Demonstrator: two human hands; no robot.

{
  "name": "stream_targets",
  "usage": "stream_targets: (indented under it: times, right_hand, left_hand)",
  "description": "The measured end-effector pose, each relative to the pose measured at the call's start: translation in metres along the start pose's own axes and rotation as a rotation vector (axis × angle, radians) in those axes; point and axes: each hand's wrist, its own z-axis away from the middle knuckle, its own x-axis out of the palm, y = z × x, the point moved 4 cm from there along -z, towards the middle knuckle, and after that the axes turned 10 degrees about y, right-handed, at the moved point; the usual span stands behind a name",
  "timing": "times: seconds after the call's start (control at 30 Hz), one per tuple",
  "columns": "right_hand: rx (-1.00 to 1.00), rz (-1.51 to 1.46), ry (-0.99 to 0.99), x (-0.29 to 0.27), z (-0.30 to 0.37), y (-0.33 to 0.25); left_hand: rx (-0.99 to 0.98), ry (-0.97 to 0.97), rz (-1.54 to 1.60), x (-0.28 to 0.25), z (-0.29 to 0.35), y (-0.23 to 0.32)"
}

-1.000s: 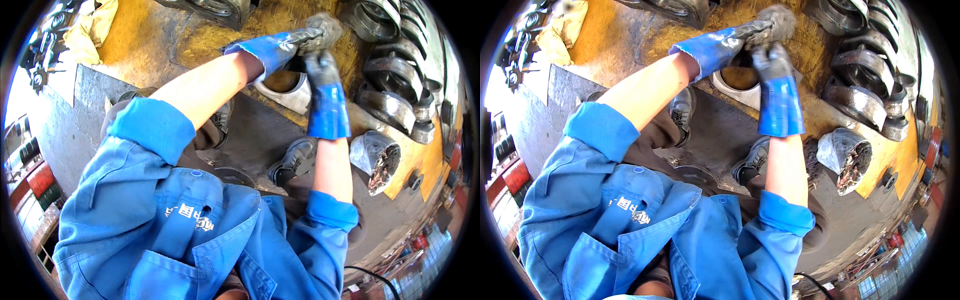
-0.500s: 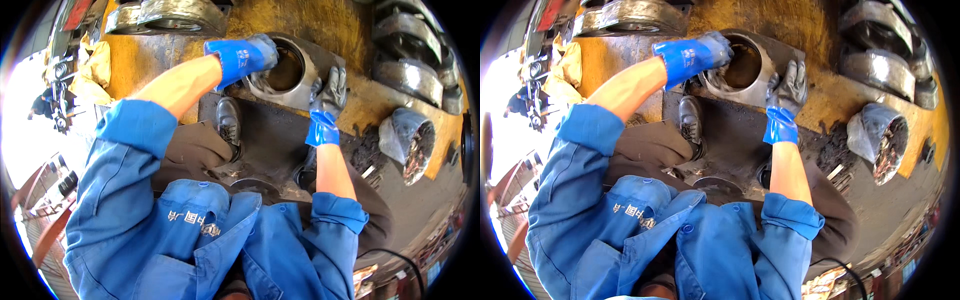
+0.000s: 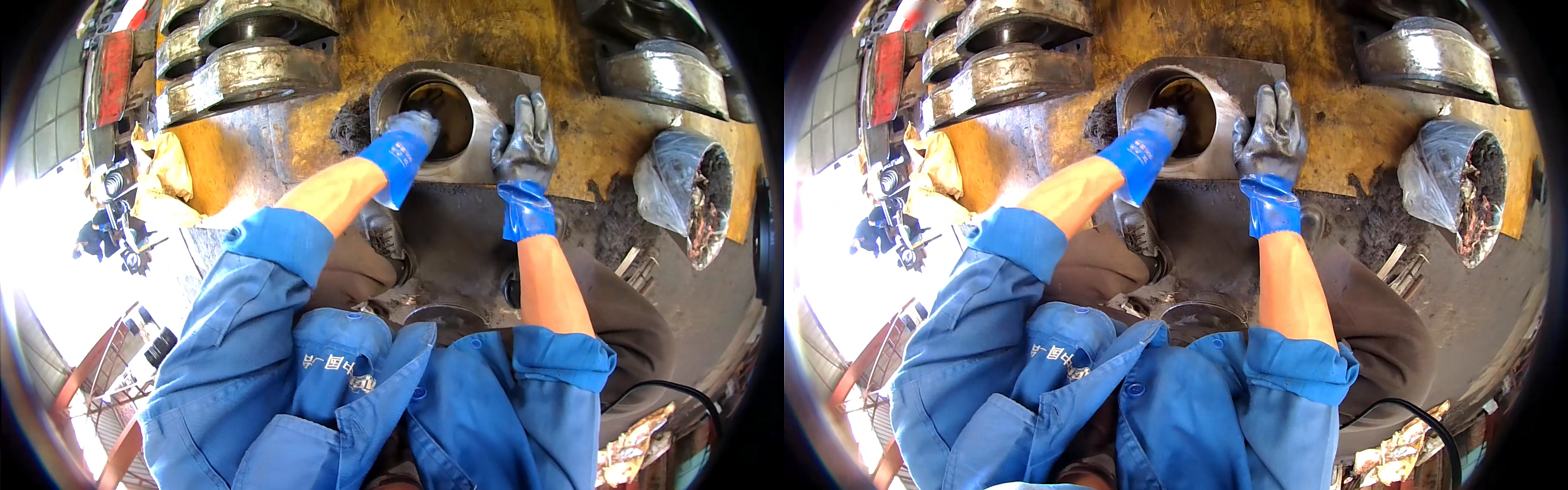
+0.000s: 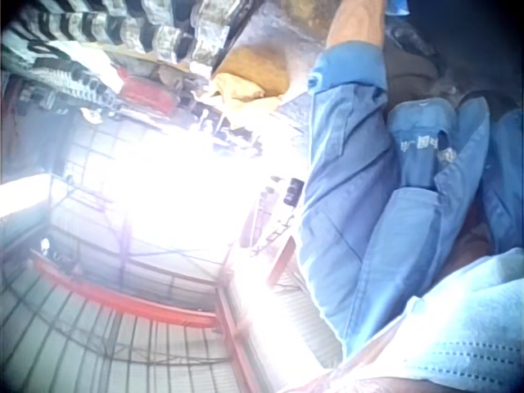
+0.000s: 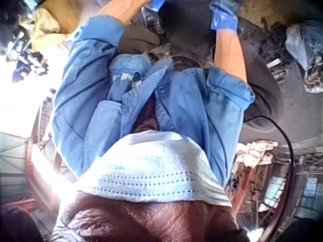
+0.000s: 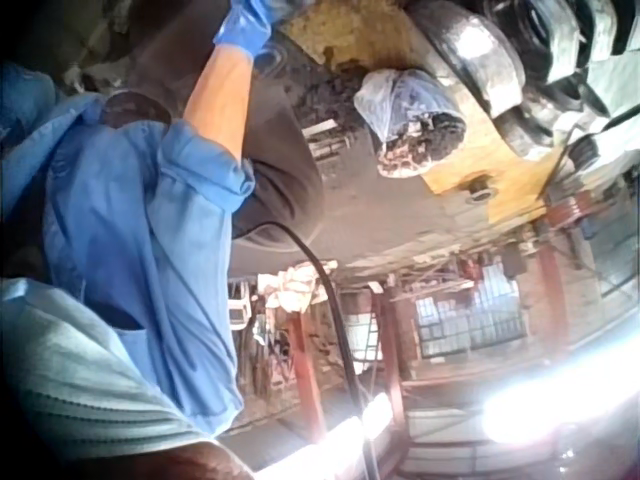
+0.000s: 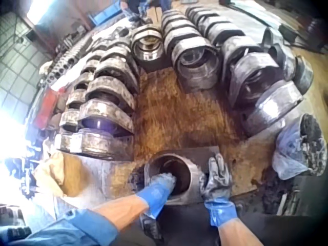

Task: The person sits on the floor and scrubs several cylindrical metal parts with a steel wool pad. They wipe each part thoroughly, then place it on a wooden workbench among other similar parts. The person also wipes the workbench surface and removes gloves at the end.

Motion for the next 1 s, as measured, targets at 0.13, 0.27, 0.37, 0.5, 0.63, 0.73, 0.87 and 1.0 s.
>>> stream_targets:
  times: [0.13,0.27,0.37,0.5,0.63,0.73,0.87,1.0]
  right_hand:
    - [0.016,0.005,-0.002,-0.002,0.002,0.008]
    - [0.012,-0.014,0.058,-0.006,0.001,0.009]
    - [0.016,0.011,0.056,-0.002,0.002,0.010]
    - [0.029,-0.003,0.007,-0.003,0.003,0.009]
    - [0.016,0.034,-0.023,0.000,0.002,0.005]
    - [0.014,0.030,0.009,-0.001,0.007,0.016]
    - [0.027,-0.007,0.015,-0.005,0.001,0.005]
    - [0.023,-0.017,-0.008,0.000,0.007,0.009]
  left_hand:
    - [-0.004,-0.031,0.419,-0.009,0.004,-0.004]
    - [-0.027,0.151,0.511,-0.012,0.013,-0.010]
    - [0.054,0.455,0.473,-0.039,0.016,-0.001]
    - [0.233,-0.110,0.158,-0.077,0.000,0.046]
    - [0.184,-0.179,0.814,-0.017,0.003,0.023]
    - [0.678,-0.144,-0.199,-0.037,0.002,0.013]
    - [0.475,-0.139,-0.039,-0.034,-0.005,-0.011]
    - [0.219,-0.088,0.412,-0.007,0.004,0.022]
